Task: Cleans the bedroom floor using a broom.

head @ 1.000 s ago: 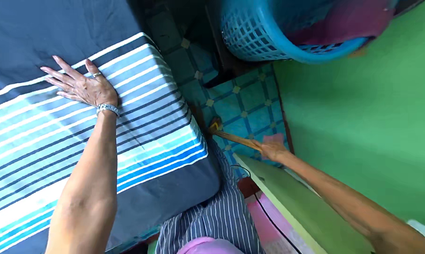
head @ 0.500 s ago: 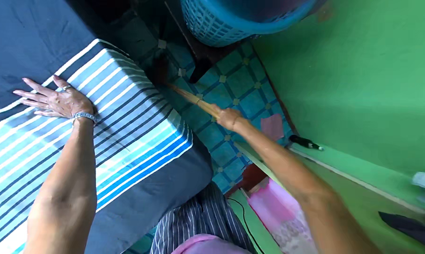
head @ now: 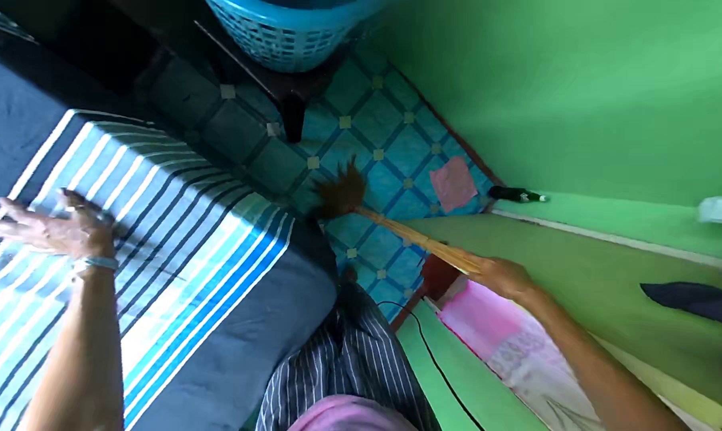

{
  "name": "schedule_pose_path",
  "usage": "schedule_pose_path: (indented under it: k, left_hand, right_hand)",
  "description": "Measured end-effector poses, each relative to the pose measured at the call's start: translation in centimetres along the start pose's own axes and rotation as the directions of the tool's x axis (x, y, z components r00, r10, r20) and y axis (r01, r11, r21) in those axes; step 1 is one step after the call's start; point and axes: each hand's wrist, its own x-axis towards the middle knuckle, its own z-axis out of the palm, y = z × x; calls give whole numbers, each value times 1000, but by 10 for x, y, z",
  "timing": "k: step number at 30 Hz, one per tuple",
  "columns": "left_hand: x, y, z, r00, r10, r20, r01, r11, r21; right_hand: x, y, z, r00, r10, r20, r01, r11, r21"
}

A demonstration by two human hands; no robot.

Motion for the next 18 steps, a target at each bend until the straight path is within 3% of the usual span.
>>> schedule_pose_path:
  k: [2, 5, 7, 9, 12, 14, 16, 18]
  left_hand:
    - [-49, 32, -6, 985, 163, 53, -157, 981, -112]
    - [-116, 73, 16, 955, 277, 106, -251, 946, -204]
    - [-140, 82, 45, 953, 293, 80, -279, 949, -149]
    - [-145, 82, 70, 960, 280, 0, -279, 959, -48]
    - [-142, 75, 84, 958, 280, -59, -279, 960, 30]
    - [-142, 75, 82, 952, 305, -36, -303, 952, 42]
    - [-140, 77, 83, 946, 321, -47, -319, 947, 46]
    - [-141, 69, 86, 944, 324, -66, -321, 946, 54]
  right_hand:
    - [-45, 18, -20, 996, -24, -84, 29, 998, 60]
    - [-69, 5, -56, 973, -67, -222, 91, 991, 101]
    - [-39, -27, -78, 953, -84, -292, 125, 984, 125]
    - [23, -67, -91, 926, -86, -367, 154, 975, 162]
    - [115, -145, -99, 934, -28, -356, 125, 959, 254]
    - [149, -183, -92, 952, 30, -306, 67, 951, 302]
    - [167, -185, -74, 966, 46, -255, 30, 958, 285]
    - [160, -147, -26, 977, 2, -211, 51, 968, 247]
